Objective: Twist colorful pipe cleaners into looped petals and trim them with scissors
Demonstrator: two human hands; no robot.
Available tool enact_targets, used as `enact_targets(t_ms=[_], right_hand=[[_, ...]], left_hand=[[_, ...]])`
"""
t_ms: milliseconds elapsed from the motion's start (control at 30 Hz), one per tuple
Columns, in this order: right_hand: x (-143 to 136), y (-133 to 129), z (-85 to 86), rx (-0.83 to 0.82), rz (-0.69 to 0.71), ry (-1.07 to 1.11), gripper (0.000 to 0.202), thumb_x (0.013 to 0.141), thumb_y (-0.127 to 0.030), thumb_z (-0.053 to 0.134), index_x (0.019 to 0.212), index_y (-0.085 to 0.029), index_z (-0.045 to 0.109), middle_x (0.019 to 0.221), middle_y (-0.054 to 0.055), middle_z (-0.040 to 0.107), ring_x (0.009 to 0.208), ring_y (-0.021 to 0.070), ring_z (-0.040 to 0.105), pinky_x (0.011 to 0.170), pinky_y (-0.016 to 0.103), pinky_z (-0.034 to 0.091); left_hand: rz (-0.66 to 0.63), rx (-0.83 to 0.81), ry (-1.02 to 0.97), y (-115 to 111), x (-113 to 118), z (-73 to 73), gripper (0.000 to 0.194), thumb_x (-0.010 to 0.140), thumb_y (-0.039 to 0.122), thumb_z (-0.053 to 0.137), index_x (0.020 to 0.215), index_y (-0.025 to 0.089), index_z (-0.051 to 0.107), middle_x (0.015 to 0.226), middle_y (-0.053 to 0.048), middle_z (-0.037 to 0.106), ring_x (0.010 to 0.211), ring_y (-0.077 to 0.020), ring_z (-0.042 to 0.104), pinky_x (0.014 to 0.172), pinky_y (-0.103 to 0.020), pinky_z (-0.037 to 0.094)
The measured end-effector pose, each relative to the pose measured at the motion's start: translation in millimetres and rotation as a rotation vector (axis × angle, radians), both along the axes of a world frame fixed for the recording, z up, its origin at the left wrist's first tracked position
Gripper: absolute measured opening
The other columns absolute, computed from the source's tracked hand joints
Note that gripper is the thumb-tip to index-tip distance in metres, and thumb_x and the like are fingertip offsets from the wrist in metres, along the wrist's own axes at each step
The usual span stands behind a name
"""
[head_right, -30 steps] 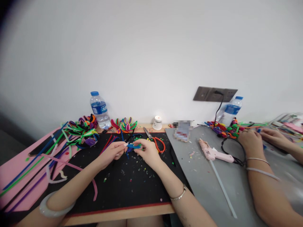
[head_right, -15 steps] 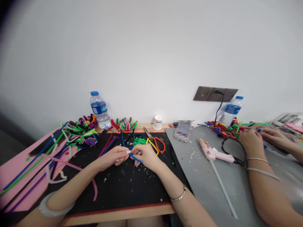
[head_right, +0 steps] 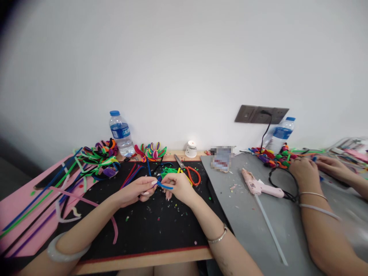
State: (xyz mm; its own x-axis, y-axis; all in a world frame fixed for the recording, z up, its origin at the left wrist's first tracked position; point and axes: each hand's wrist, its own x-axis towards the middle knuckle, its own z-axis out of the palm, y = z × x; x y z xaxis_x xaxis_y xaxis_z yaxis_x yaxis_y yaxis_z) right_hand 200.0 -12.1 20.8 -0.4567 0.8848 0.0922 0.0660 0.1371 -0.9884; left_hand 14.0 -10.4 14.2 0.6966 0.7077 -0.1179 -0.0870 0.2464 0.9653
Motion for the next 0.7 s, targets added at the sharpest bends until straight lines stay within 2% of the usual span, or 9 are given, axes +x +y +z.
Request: enact_targets(t_ms=[133,333,500,700], right_hand=[[-1.1,-1.8,2.4,-0.028,0.013,0.032,0.031,0.065,-0.042,0.065,0.065,-0.013,0.056,0.048,-0.002,0.054,0.034,0.0100,0.052,0.033,0.020,0.043],[0.2,-0.1,-7.7,-0.066,0.083,0.027,0.026,0.068,-0.038,0.063,0.067,-0.014,0.055,0.049,-0.002,0.055,0.032,0.0087,0.050,0.030,0.018,0.040],[0.3,-0.6,-11.3,-0.085,0.105,-0.004,0.018,0.071,-0.031,0.060,0.070,-0.014,0.054,0.048,-0.004,0.055,0.028,0.0062,0.046,0.026,0.015,0.033],[-1.0,-3.6,-6.5,-0.055,0.108,-0.057,0.013,0.073,-0.025,0.056,0.067,-0.014,0.052,0.046,-0.006,0.053,0.027,0.0028,0.038,0.028,0.013,0.024]], left_hand=[[-0.037,-0.013,-0.034,0.7,-1.1,-2.5,0.029,0.082,0.041,0.048,0.071,0.014,0.044,0.053,0.007,0.028,0.043,-0.0038,0.015,0.041,-0.020,0.010],[-0.080,0.047,-0.024,1.0,-1.6,-7.2,0.032,0.083,0.040,0.046,0.065,0.015,0.040,0.053,0.007,0.031,0.043,-0.0041,0.020,0.042,-0.020,0.015],[-0.104,0.074,0.015,-0.6,-1.4,-6.2,0.033,0.083,0.041,0.046,0.064,0.015,0.039,0.053,0.007,0.032,0.043,-0.0041,0.023,0.042,-0.020,0.017],[-0.125,0.090,0.051,-1.4,-1.9,-5.1,0.032,0.083,0.040,0.046,0.064,0.015,0.039,0.052,0.007,0.033,0.042,-0.0040,0.025,0.042,-0.020,0.017]])
